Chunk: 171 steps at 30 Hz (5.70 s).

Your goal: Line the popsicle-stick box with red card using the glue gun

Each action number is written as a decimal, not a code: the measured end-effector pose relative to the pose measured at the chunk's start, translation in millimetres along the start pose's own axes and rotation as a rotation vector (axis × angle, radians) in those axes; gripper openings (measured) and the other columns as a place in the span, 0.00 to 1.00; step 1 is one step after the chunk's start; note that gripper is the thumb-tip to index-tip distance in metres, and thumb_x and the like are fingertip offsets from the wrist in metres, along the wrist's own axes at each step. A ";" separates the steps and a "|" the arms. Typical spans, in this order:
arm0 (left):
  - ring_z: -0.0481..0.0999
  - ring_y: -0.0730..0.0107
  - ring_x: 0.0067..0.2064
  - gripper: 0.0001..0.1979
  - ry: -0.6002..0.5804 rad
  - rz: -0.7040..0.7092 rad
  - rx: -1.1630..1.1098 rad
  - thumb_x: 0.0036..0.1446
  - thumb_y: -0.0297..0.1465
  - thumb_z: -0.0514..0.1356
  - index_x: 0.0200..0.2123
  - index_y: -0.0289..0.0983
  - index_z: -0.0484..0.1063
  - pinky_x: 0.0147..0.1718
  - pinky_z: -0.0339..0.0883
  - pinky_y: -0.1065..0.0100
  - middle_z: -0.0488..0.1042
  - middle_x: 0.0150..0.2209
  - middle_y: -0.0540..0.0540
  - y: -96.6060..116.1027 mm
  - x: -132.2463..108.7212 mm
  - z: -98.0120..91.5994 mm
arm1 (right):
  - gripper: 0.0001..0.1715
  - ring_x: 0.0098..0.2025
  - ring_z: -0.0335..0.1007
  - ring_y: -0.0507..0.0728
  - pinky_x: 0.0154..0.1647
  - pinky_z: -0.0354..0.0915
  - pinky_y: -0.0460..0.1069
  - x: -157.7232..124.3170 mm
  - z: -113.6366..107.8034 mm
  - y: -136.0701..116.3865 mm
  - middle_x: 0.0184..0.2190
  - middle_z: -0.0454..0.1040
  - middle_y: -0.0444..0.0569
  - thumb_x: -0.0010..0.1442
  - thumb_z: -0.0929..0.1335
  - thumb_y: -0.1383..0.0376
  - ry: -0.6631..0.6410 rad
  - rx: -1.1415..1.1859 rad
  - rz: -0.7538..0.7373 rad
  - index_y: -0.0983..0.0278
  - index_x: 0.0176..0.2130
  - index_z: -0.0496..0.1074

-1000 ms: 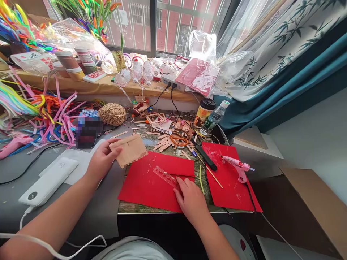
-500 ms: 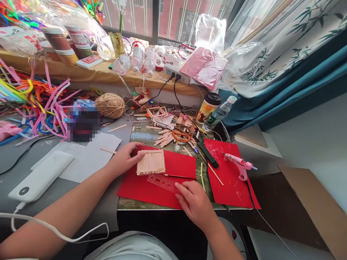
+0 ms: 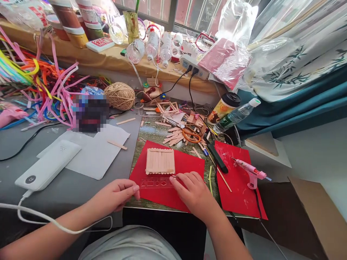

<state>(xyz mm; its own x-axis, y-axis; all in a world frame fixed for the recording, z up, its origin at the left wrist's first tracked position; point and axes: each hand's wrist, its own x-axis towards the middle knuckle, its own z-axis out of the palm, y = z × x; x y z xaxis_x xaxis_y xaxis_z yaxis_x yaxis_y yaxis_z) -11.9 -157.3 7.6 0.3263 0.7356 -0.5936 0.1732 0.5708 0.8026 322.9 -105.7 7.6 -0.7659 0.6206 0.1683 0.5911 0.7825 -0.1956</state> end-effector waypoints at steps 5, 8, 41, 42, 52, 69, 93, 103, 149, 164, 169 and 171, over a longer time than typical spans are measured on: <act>0.58 0.75 0.22 0.25 -0.008 0.075 -0.002 0.62 0.57 0.62 0.32 0.39 0.73 0.23 0.54 0.70 0.59 0.21 0.57 6.8 7.8 3.0 | 0.31 0.55 0.75 0.65 0.58 0.68 0.63 0.4 -3.4 3.4 0.58 0.80 0.57 0.73 0.65 0.72 -0.026 0.000 -0.010 0.54 0.70 0.68; 0.57 0.75 0.21 0.25 0.018 0.072 -0.161 0.59 0.56 0.65 0.33 0.38 0.74 0.22 0.53 0.70 0.60 0.20 0.57 9.4 15.0 9.3 | 0.32 0.61 0.73 0.66 0.65 0.64 0.67 -3.3 -5.9 -0.5 0.61 0.78 0.55 0.72 0.65 0.72 0.027 0.021 0.065 0.49 0.69 0.69; 0.59 0.74 0.20 0.32 0.100 -0.150 -0.172 0.51 0.63 0.65 0.34 0.38 0.80 0.20 0.51 0.69 0.68 0.19 0.53 19.7 40.7 20.1 | 0.23 0.25 0.72 0.52 0.23 0.68 0.46 58.1 48.2 -76.9 0.29 0.79 0.49 0.64 0.76 0.47 0.215 2.082 1.047 0.65 0.36 0.80; 0.59 0.74 0.20 0.32 0.094 -0.153 -0.175 0.51 0.63 0.65 0.34 0.38 0.80 0.20 0.51 0.69 0.68 0.18 0.53 20.7 40.8 20.1 | 0.23 0.25 0.72 0.52 0.23 0.68 0.46 59.0 48.4 -76.2 0.29 0.79 0.49 0.64 0.76 0.47 0.204 2.084 1.035 0.65 0.36 0.80; 0.58 0.75 0.20 0.32 0.074 -0.163 -0.205 0.54 0.63 0.64 0.33 0.37 0.79 0.20 0.50 0.70 0.67 0.18 0.53 16.2 43.8 20.1 | 0.22 0.25 0.72 0.53 0.24 0.69 0.46 59.3 54.0 -72.4 0.28 0.79 0.49 0.68 0.73 0.48 0.178 2.137 0.946 0.64 0.44 0.84; 0.60 0.75 0.20 0.32 0.123 -0.187 -0.080 0.55 0.61 0.63 0.22 0.38 0.68 0.20 0.54 0.72 0.67 0.18 0.51 24.4 43.8 20.5 | 0.25 0.25 0.75 0.51 0.26 0.72 0.44 54.3 68.4 -64.5 0.30 0.82 0.51 0.73 0.69 0.50 0.191 2.291 0.730 0.66 0.55 0.83; 0.62 0.73 0.22 0.34 0.140 -0.117 -0.053 0.58 0.65 0.60 0.29 0.36 0.76 0.22 0.58 0.73 0.66 0.19 0.51 16.5 40.8 23.8 | 0.25 0.25 0.75 0.51 0.27 0.73 0.45 54.1 71.7 -60.2 0.30 0.83 0.52 0.73 0.69 0.50 0.169 2.367 0.655 0.66 0.55 0.83; 0.63 0.72 0.22 0.34 0.158 -0.126 -0.012 0.60 0.63 0.60 0.24 0.37 0.72 0.22 0.59 0.72 0.67 0.19 0.50 12.3 39.4 21.3 | 0.28 0.23 0.73 0.52 0.26 0.72 0.46 52.6 73.2 -58.3 0.29 0.82 0.53 0.71 0.70 0.48 0.173 2.388 0.672 0.69 0.53 0.83; 0.47 0.78 0.21 0.33 0.045 -0.173 -0.188 0.59 0.63 0.62 0.30 0.35 0.76 0.20 0.44 0.72 0.51 0.18 0.57 14.0 43.2 19.5 | 0.36 0.22 0.67 0.52 0.24 0.66 0.46 53.2 73.3 -57.9 0.24 0.77 0.50 0.72 0.67 0.41 0.156 2.301 0.752 0.71 0.50 0.81; 0.47 0.78 0.21 0.31 0.031 -0.135 -0.244 0.61 0.61 0.62 0.32 0.36 0.75 0.20 0.42 0.72 0.51 0.18 0.59 4.7 44.7 18.9 | 0.33 0.20 0.67 0.51 0.23 0.66 0.46 55.7 70.0 -58.8 0.23 0.78 0.50 0.72 0.68 0.43 0.175 2.305 0.765 0.70 0.45 0.81; 0.48 0.78 0.21 0.31 0.041 -0.116 -0.238 0.61 0.61 0.62 0.33 0.36 0.75 0.21 0.43 0.72 0.52 0.18 0.59 6.5 43.4 19.5 | 0.34 0.20 0.68 0.52 0.24 0.66 0.46 55.1 68.6 -59.3 0.23 0.78 0.51 0.71 0.68 0.43 0.171 2.265 0.794 0.71 0.48 0.82; 0.47 0.78 0.21 0.32 0.044 -0.113 -0.240 0.60 0.62 0.62 0.33 0.36 0.74 0.20 0.43 0.71 0.51 0.18 0.59 7.4 43.0 20.0 | 0.34 0.20 0.68 0.52 0.24 0.66 0.46 55.2 67.6 -59.7 0.23 0.78 0.50 0.71 0.68 0.43 0.186 2.261 0.797 0.71 0.48 0.83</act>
<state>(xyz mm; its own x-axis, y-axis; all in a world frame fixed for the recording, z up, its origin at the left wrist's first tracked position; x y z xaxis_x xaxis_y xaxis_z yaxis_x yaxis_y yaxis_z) 21.9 -128.8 -10.8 0.2754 0.6748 -0.6847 -0.0207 0.7162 0.6976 228.2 -121.6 -36.8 -0.5294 0.7441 -0.4076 -0.5290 -0.6651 -0.5271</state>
